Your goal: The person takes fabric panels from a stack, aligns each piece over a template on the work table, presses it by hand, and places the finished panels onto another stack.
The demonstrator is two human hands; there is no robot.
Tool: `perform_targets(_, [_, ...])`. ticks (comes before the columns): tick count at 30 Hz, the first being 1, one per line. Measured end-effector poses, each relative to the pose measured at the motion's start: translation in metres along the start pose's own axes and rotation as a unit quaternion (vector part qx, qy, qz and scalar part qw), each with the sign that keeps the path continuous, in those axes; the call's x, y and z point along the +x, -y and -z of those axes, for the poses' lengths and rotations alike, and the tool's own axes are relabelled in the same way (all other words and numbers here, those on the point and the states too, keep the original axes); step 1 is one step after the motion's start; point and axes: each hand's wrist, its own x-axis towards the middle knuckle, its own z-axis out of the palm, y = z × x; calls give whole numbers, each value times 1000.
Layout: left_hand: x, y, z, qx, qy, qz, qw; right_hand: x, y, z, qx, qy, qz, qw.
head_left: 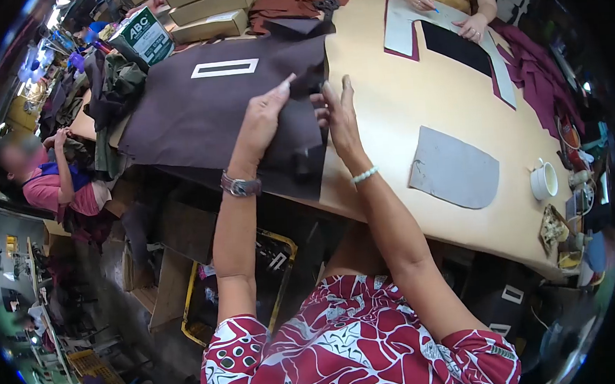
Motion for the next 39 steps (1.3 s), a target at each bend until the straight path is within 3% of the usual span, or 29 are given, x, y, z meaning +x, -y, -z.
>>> perform_targets(2, [-5, 27, -10, 66, 14, -107, 992, 6, 12, 0, 69, 0, -56, 996])
perform_targets(3, [-12, 30, -18, 104, 20, -122, 987, 11, 17, 3, 8, 3, -51, 999])
perform_targets(5, [-27, 34, -33, 181, 34, -158, 970, 39, -10, 17, -177, -111, 82, 975])
perform_targets(6, [-31, 37, -42, 198, 46, -159, 966, 43, -9, 23, -265, -167, 148, 938])
perform_targets(7, [-34, 42, -51, 215, 57, -162, 961, 45, -6, 36, -261, -187, 175, 931])
perform_targets(10, [-35, 61, -81, 252, 106, -168, 947, 23, 28, 92, -191, -100, 3, 976])
perform_targets(14, [-62, 71, -151, 279, 208, -158, 924, -21, 58, 171, -343, -187, 18, 920])
perform_targets(17, [-86, 79, -193, 288, 308, -179, 889, -44, 40, 252, -336, -192, 110, 915])
perform_targets(19, [-98, 72, -207, 279, 298, -211, 888, -65, 46, 295, -394, -195, 137, 888])
perform_targets(23, [-90, 68, -203, 440, 183, -269, 837, -110, 80, 332, -322, -227, -2, 919])
perform_targets(26, [-77, 88, -189, 550, 134, -232, 791, -123, 74, 379, -413, -234, 41, 879])
perform_targets(30, [-72, 91, -186, 573, 138, -219, 777, -131, 90, 402, -440, -211, 52, 871])
perform_targets(34, [-81, 86, -193, 588, 147, -223, 764, -135, 96, 419, -523, -233, 70, 817])
perform_targets(35, [-88, 86, -195, 589, 150, -223, 762, -139, 102, 424, -526, -234, -14, 817])
perform_targets(38, [-99, 87, -199, 586, 142, -225, 766, -146, 111, 414, -615, -248, -42, 747])
perform_targets(39, [-101, 89, -200, 584, 136, -228, 767, -147, 107, 415, -663, -255, 15, 703])
